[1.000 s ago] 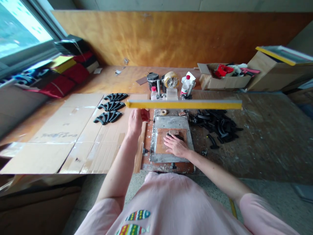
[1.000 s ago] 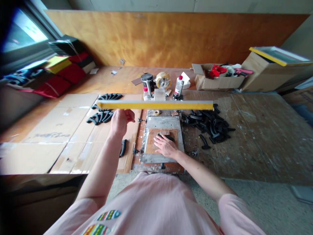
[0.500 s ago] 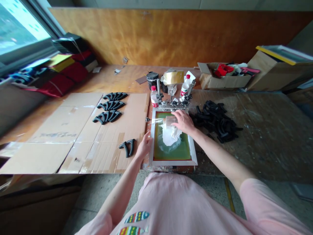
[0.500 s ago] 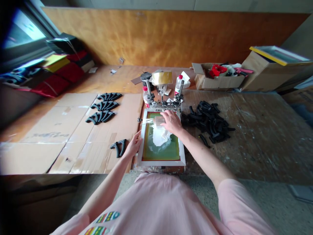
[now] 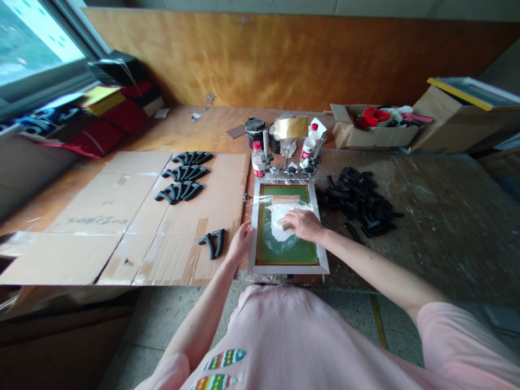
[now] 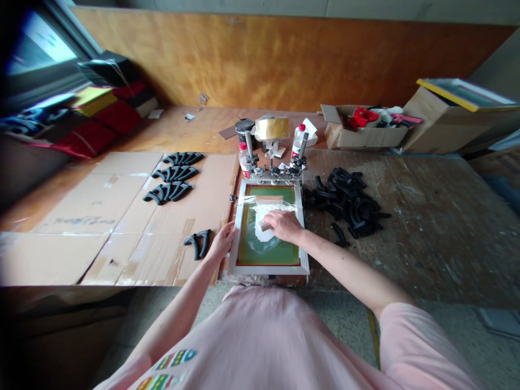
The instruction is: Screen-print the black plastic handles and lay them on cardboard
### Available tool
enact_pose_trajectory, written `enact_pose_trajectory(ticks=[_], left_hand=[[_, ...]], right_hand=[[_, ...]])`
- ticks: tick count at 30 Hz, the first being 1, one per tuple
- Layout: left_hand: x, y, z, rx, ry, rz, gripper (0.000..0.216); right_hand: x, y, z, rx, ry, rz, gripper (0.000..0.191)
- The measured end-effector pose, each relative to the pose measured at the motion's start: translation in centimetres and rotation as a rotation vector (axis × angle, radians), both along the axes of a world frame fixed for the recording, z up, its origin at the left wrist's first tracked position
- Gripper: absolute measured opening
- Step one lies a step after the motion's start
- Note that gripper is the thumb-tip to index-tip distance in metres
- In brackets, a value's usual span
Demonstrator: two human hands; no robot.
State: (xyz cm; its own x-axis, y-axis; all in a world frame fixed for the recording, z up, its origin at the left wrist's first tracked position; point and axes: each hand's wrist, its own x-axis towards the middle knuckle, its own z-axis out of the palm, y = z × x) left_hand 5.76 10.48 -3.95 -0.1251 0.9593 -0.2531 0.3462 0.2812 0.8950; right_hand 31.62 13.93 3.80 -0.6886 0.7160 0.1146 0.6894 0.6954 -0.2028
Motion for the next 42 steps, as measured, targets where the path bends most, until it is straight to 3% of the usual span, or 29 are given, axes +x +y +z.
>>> enact_pose_trajectory(ticks=[2,5,8,13,16,18,20,22,24,26,28,29,32,35,37,38,40,42], left_hand=[[0.0,-0.1,-0.1,-0.024,-0.025,-0.017,0.057],[0.1,-0.2,0.1,-0.042,-0.051,-0.012,0.059],[0.1,-0.4,1.4,-0.037,-0.116,-0.010,0.060],[-0.4,-0.4,6.2,-0.028,-0.275,-0.032,0.064],[-0.1,0.8,9.9,0.042,-0.369,0.009,0.057],[0.4,2.4,12.4,0.177,-0.419,0.064,0.057],[1.0,4.5,14.7,0.316,-0.446,0.085,0.058],[1.6,6.5,16.7,0.388,-0.460,0.064,0.058],[2.1,7.7,17.6,0.413,-0.482,0.060,0.059],[2.8,7.4,16.9,0.436,-0.507,0.136,0.058],[3.9,5.3,14.5,0.335,-0.533,0.179,0.055],[4.7,3.7,13.0,0.217,-0.551,0.156,0.053],[7.4,-1.8,8.1,-0.351,-0.619,-0.103,0.053],[8.7,-5.1,5.2,-0.412,-0.775,-0.025,0.047],[7.2,-5.2,4.2,-0.343,-0.763,0.126,0.044],[5.6,-4.8,3.8,-0.304,-0.701,0.204,0.043],[0.8,-4.1,2.9,-0.236,-0.475,0.349,0.043],[-4.7,-4.0,1.8,-0.223,-0.149,0.447,0.044]], right_hand=[[-0.2,-0.9,-0.9,0.042,0.011,0.026,0.015],[-0.1,-1.6,-1.5,-0.028,0.030,0.065,0.011],[-0.6,0.4,-0.1,-0.082,0.102,-0.097,0.022],[0.4,6.9,4.4,0.021,0.210,-0.410,0.059],[5.0,8.9,5.4,0.142,0.402,-0.611,0.050],[8.2,8.7,4.3,0.155,0.481,-0.769,0.043],[9.7,7.2,2.1,0.068,0.449,-0.822,0.043],[8.9,4.9,-0.9,-0.044,0.362,-0.717,0.038],[6.6,2.6,-3.6,-0.068,0.243,-0.536,0.036],[3.9,0.7,-5.4,-0.032,0.096,-0.440,0.032],[1.7,-0.5,-5.9,-0.039,-0.002,-0.464,0.025],[0.8,-1.0,-5.7,-0.066,-0.016,-0.505,0.022],[-1.9,-2.9,-4.4,-0.106,0.051,-0.559,0.020],[-3.6,-4.7,-3.2,-0.064,0.167,-0.284,0.016],[-2.4,-4.9,-3.0,-0.069,0.221,-0.147,0.016],[-0.8,-4.5,-3.1,-0.073,0.230,-0.179,0.014],[4.4,-3.1,-4.0,-0.077,0.188,-0.446,0.010],[10.8,-1.4,-5.7,-0.119,-0.001,-0.763,0.028]])
